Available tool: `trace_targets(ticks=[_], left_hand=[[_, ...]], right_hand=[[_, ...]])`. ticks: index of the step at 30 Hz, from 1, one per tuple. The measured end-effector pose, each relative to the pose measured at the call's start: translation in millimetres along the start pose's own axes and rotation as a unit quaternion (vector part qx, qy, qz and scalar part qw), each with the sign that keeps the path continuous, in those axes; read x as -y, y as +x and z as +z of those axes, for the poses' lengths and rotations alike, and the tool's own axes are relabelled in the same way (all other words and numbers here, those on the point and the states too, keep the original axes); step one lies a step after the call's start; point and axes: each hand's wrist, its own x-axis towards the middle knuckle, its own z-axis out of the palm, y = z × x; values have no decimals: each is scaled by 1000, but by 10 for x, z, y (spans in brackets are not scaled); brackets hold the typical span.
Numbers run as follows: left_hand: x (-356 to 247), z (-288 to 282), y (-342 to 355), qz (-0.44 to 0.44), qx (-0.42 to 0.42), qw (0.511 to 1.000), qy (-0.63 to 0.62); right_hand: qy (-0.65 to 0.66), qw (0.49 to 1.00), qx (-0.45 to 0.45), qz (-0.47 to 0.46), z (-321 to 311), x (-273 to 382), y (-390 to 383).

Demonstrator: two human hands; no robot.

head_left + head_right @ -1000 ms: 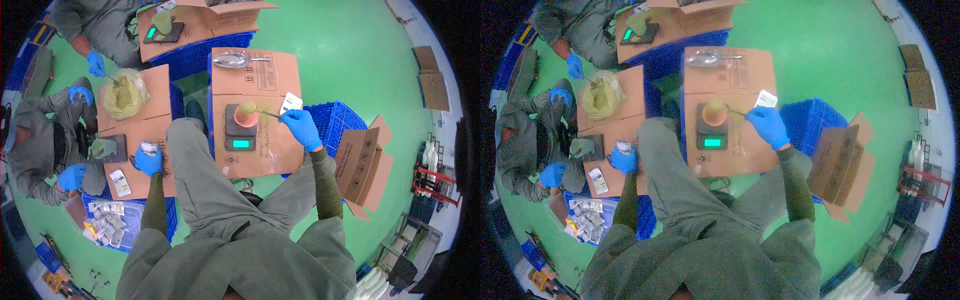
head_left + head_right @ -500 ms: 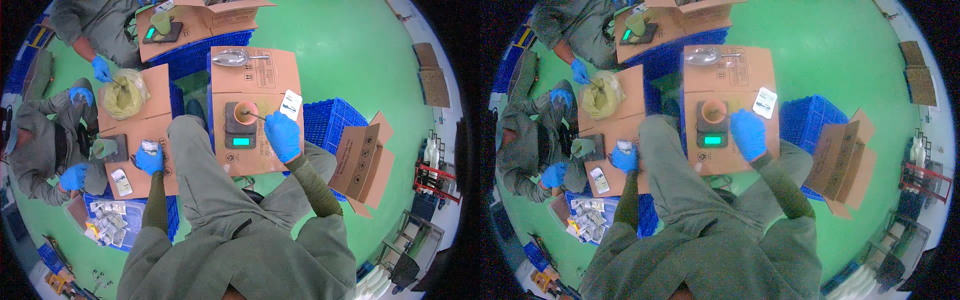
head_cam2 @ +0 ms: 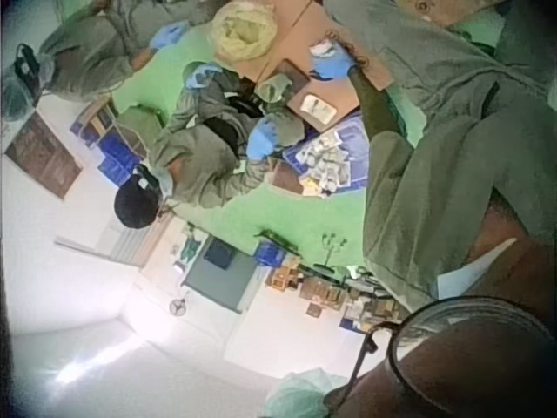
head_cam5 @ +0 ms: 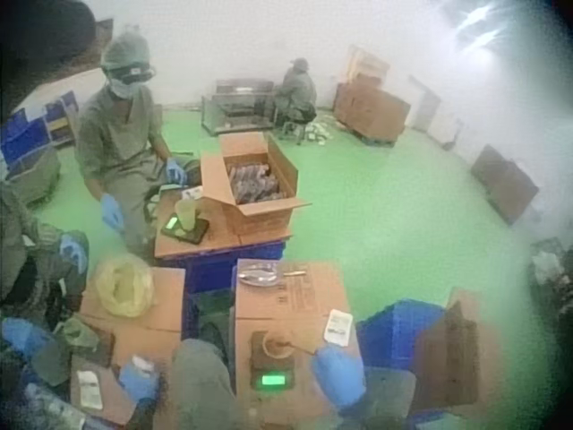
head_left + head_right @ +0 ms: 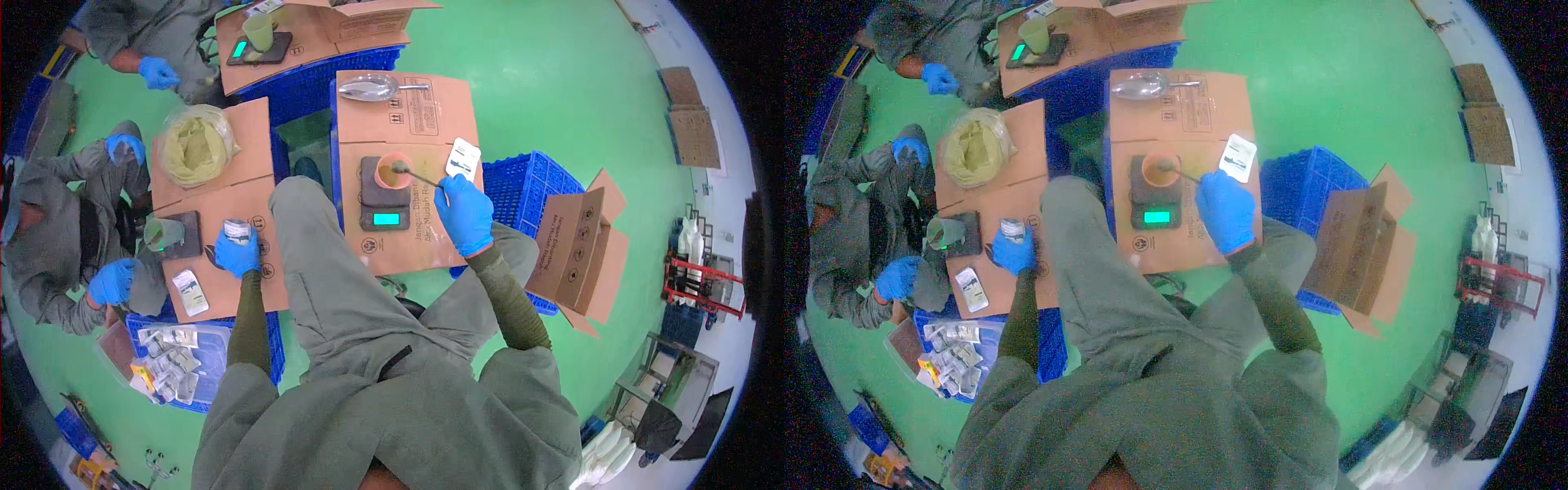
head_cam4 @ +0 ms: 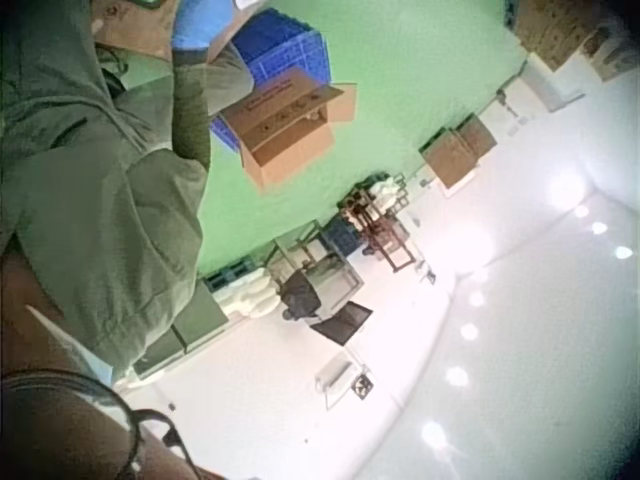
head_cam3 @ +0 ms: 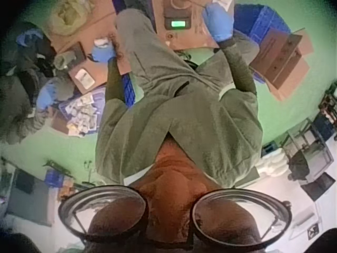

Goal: Weighing and packing small items or herbal powder into bags and boxes.

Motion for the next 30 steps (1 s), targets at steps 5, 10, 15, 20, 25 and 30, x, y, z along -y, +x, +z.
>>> trace_targets(ticks=[5, 10, 15, 20, 25, 30], left_hand=[[62, 31, 72, -12, 37, 999, -3], [271, 124, 25, 25, 7, 999, -27], [111, 104, 13, 9, 17, 1000, -11], [69, 22, -42, 9, -38, 999, 7], [-239, -156, 109, 27, 6, 1000, -2], [91, 15, 63, -4, 54, 999, -4]], right_hand=[[53, 997, -38, 36, -77, 7, 34], [78, 991, -95, 52, -224, 3, 61], [77, 990, -81, 85, -286, -89, 14], [98, 988, -68, 97, -229, 28, 223], [213, 976, -12, 36, -39, 630, 841], [219, 973, 54, -56, 727, 1875, 1521]])
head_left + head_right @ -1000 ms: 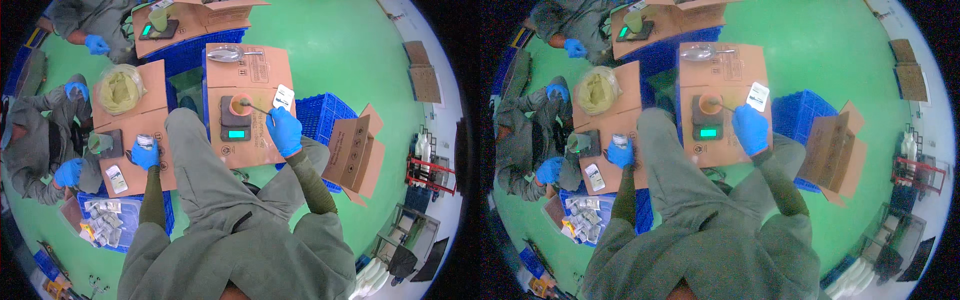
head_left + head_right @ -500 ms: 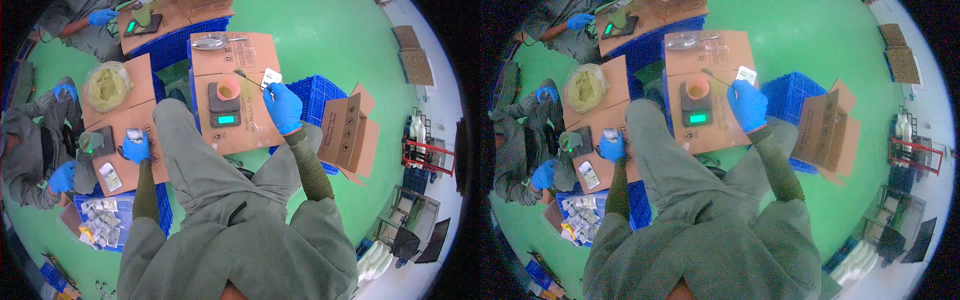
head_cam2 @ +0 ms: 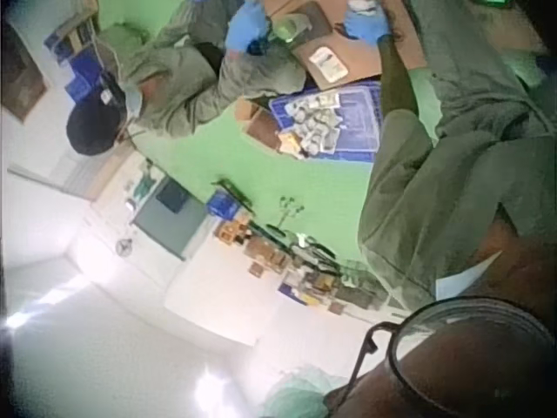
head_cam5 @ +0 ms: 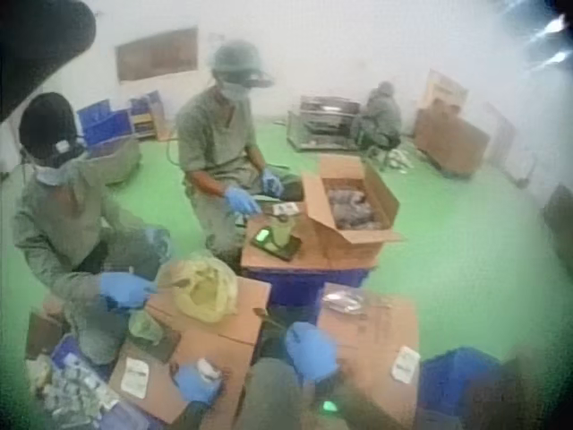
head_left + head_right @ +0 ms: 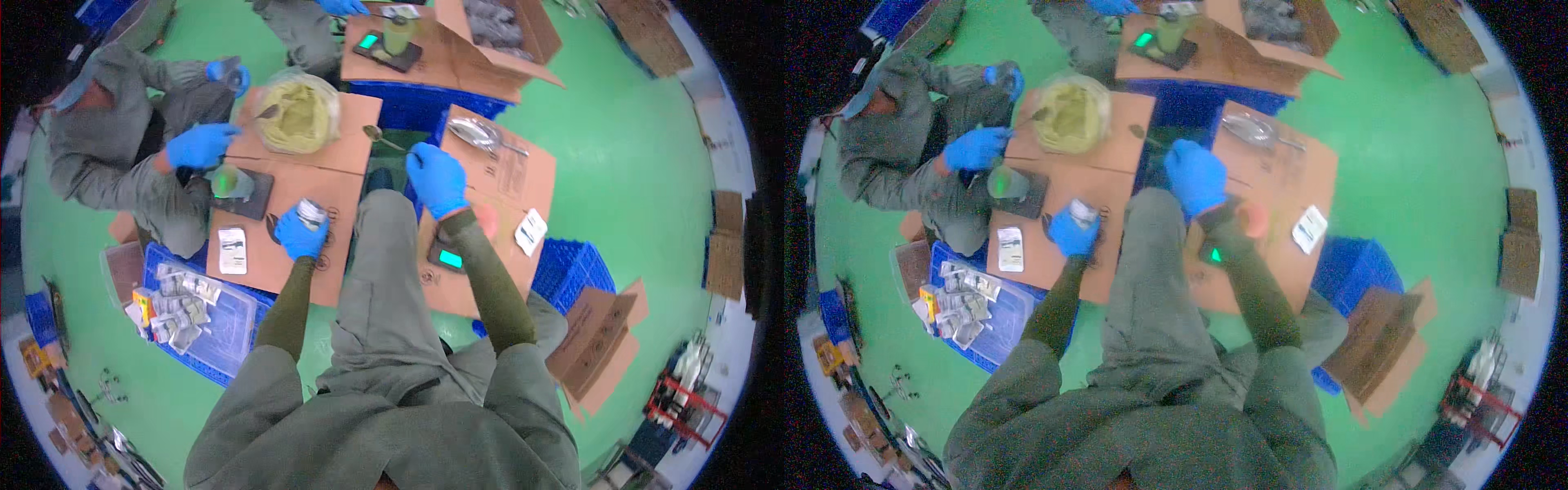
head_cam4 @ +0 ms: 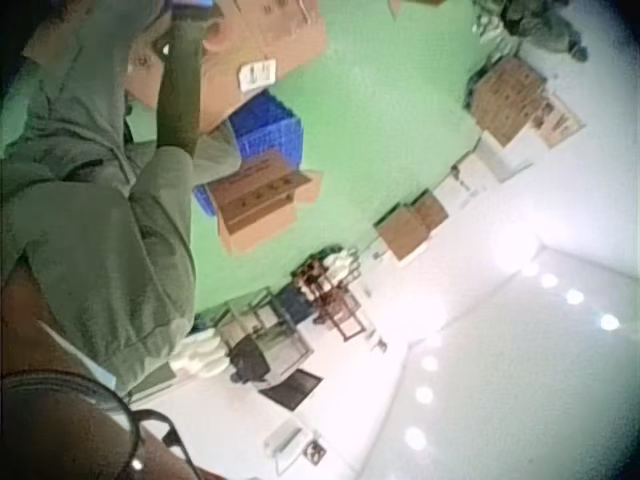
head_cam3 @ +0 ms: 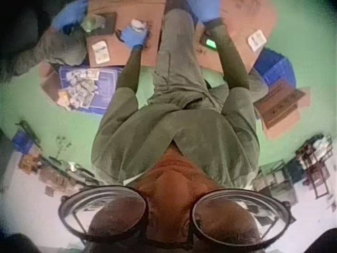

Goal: Weighing and packing small items or herbal powder into bags and boxes.

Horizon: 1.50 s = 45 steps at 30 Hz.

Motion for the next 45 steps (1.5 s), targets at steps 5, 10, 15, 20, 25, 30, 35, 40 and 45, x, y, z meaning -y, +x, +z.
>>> trace_targets(ticks=[5, 10, 15, 20, 25, 30, 35, 40, 45], left_hand=[[-18, -6, -102, 30, -102, 994, 15], [23, 40, -151, -27, 8, 1000, 0], [86, 104, -120, -41, 36, 998, -12], [-15, 20, -123, -24, -2, 1000, -13], [51, 69, -124, -17, -17, 1000, -14], [-25, -11, -85, 14, -59, 998, -23], [109, 136, -91, -42, 41, 998, -25], [48, 80, -112, -17, -7, 1000, 5], [-144, -37, -30, 68, -119, 991, -3]], right_hand=[[-30, 993, -9, -112, 933, 555, 602], [-52, 982, -34, -176, 1545, 764, 1011], [-53, 987, 57, -139, 1888, 891, 1194], [108, 988, 107, -30, 1889, 811, 1087], [161, 982, 91, 28, 1723, 682, 1116], [208, 975, 55, 59, 1618, 513, 1070], [291, 951, 79, 68, 1463, 390, 1011], [363, 925, 80, 73, 1070, 213, 817], [406, 903, 50, 126, 245, -172, 348]])
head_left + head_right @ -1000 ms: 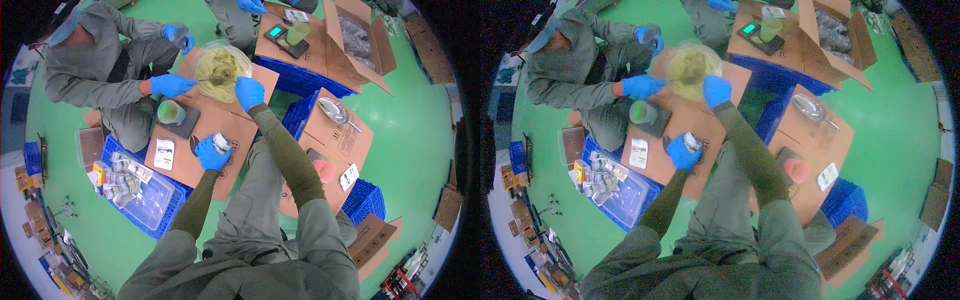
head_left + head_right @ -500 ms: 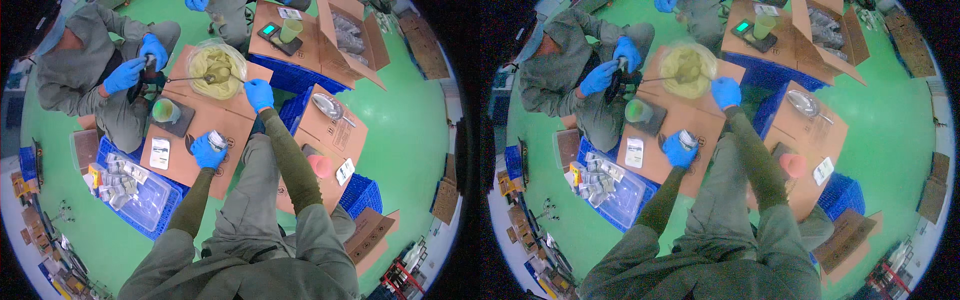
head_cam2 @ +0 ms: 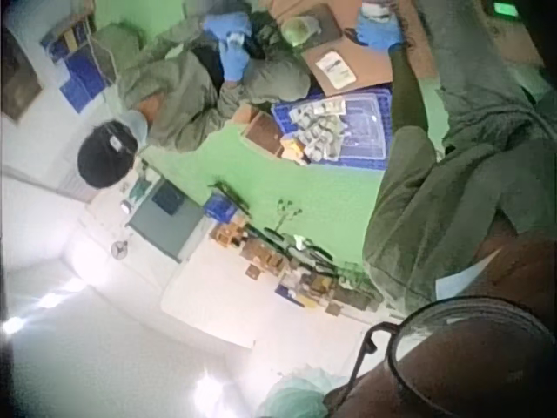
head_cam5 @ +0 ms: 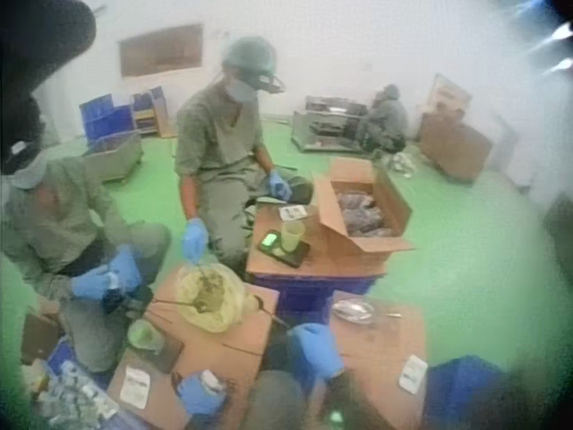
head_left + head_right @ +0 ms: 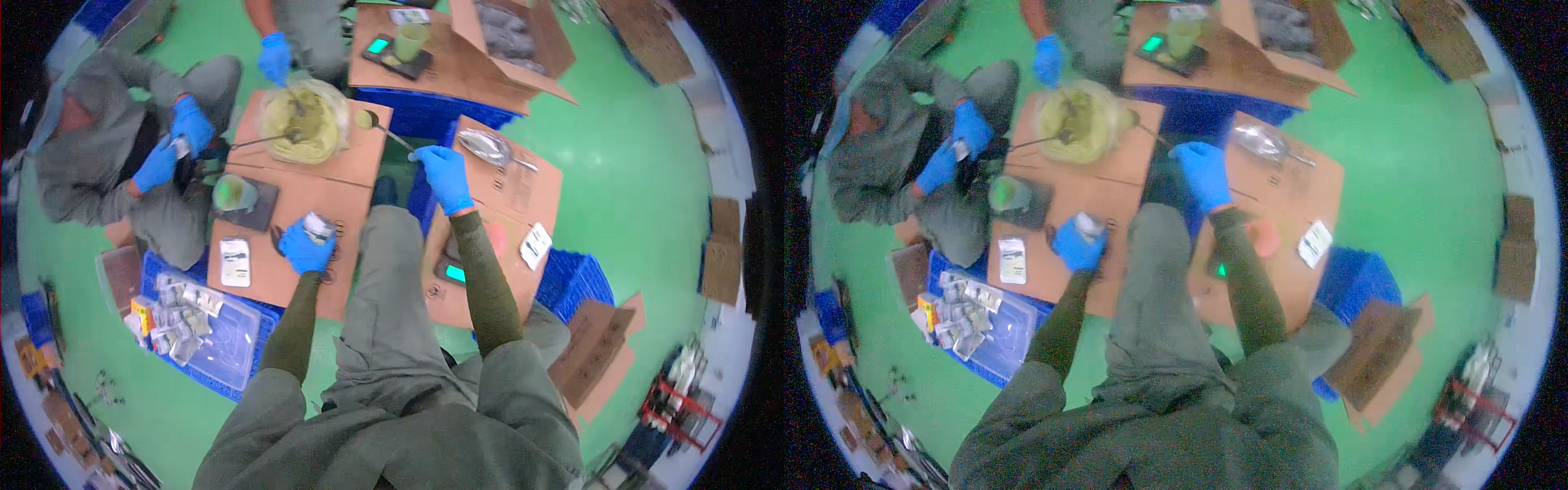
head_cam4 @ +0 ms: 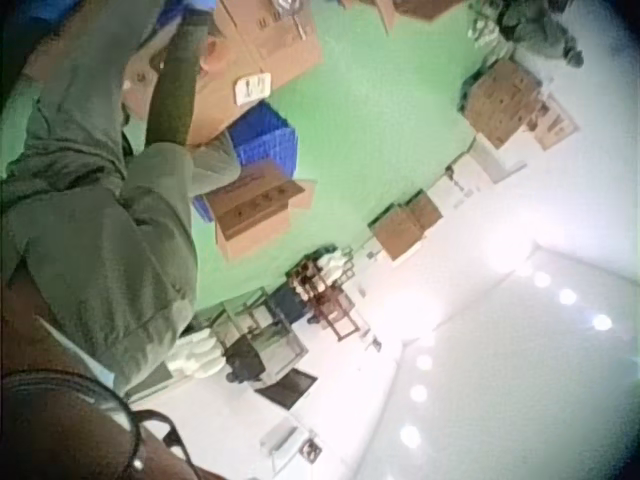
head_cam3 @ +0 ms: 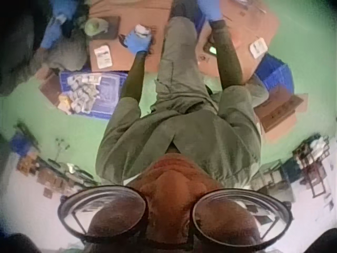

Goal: Weighing and packing small items or herbal powder into bags and boxes.

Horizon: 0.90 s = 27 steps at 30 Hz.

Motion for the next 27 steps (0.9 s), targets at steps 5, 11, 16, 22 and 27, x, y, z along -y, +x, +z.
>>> trace_targets(ticks=[5, 11, 16, 22, 27], left_hand=[[220, 38, 44, -116, 174, 976, -62], [115, 126, -44, -66, 75, 994, 39], [300, 240, -75, -63, 122, 990, 18], [280, 197, -81, -52, 101, 993, 18], [120, 77, -52, -16, -9, 999, 50]], right_hand=[[-19, 996, -79, -37, -1032, 136, -966], [-154, 948, -270, 64, -1645, 80, -2124], [-387, 874, -294, 25, -1477, -491, -2479], [-464, 835, -295, -30, -1318, -697, -2545], [-413, 846, -332, -64, -1389, -565, -2538]])
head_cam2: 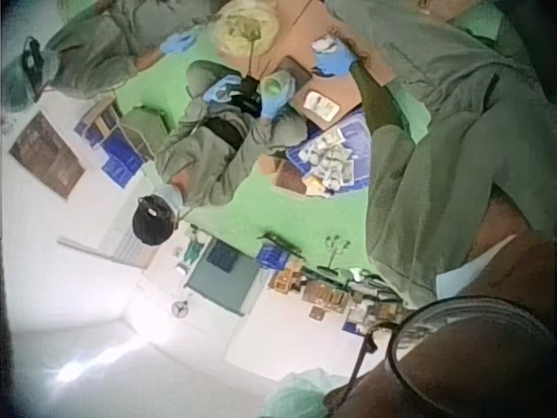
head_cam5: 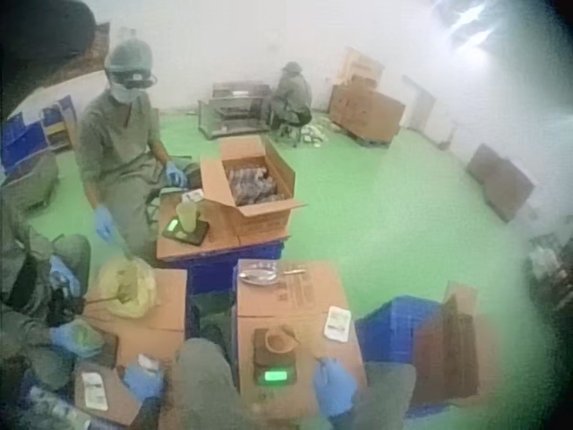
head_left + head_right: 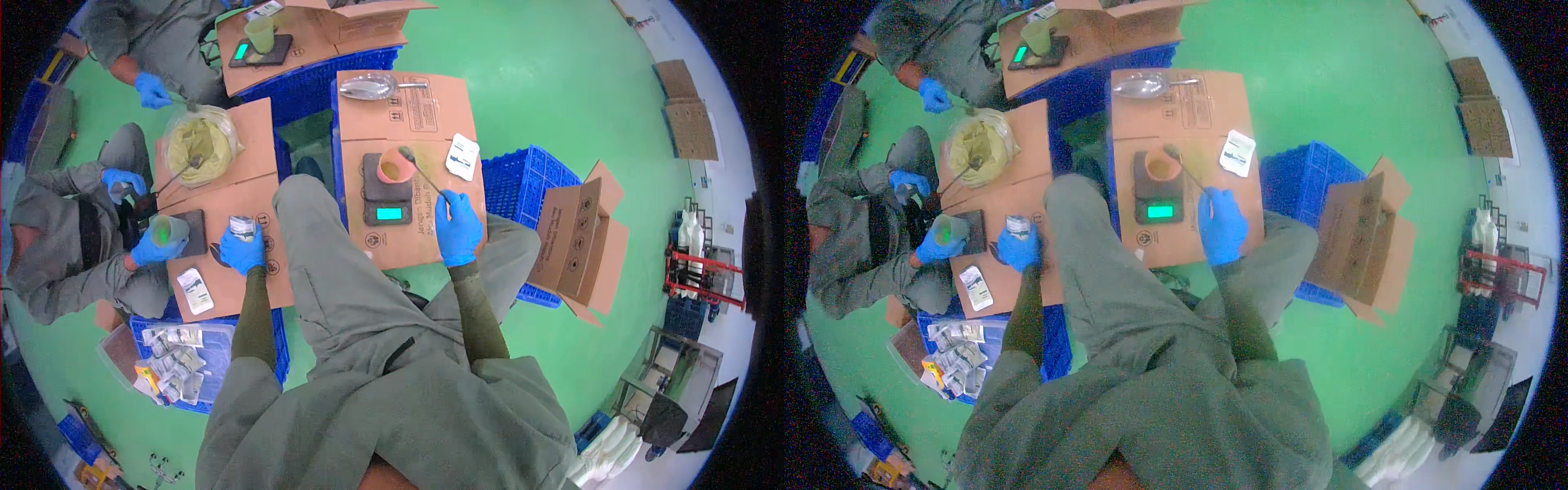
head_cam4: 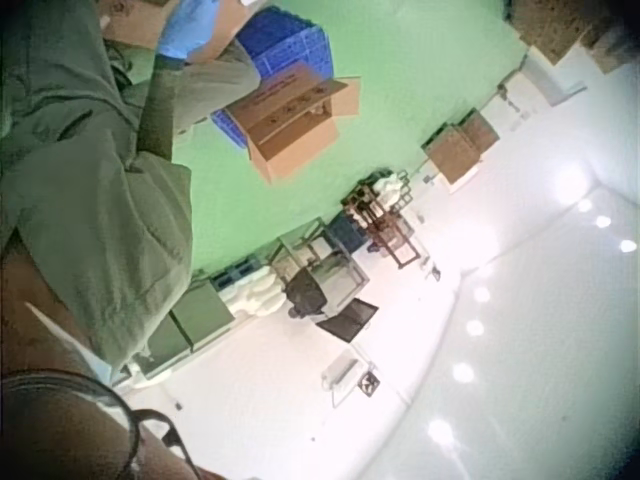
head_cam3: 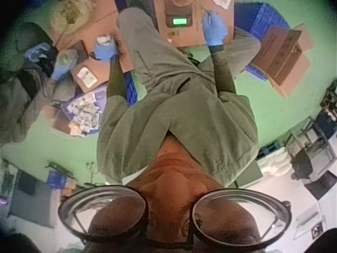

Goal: Weighing and packing small items or herbal powder into bags and boxes.

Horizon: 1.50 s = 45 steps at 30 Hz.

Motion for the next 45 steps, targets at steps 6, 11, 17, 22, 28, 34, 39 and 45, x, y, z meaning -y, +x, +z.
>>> trace_targets(ticks=[6, 11, 17, 22, 28, 34, 39, 45], left_hand=[[-28, -5, 11, -44, 66, 997, 9], [121, 87, 15, -27, 77, 997, -11], [147, 103, -19, -27, 93, 995, -9], [123, 173, -40, -29, 80, 996, -34], [-51, -277, 157, -10, -18, 1000, 3], [48, 19, 34, -25, 56, 998, 19], [-136, -120, 66, 9, -14, 998, -59], [23, -42, -61, -21, 49, 998, -45]], right_hand=[[58, 998, -35, -9, -1, -52, -20], [20, 999, -3, 50, -11, -77, -67], [35, 997, 10, 70, -111, -22, -42], [58, 995, 6, 84, -139, -25, 24], [106, 993, 5, 60, -81, 251, 202], [179, 972, 153, -29, 426, 1347, 732], [142, 941, 229, -203, 1822, 2363, 1121], [71, 931, 161, -321, 3184, 3181, 1230]])
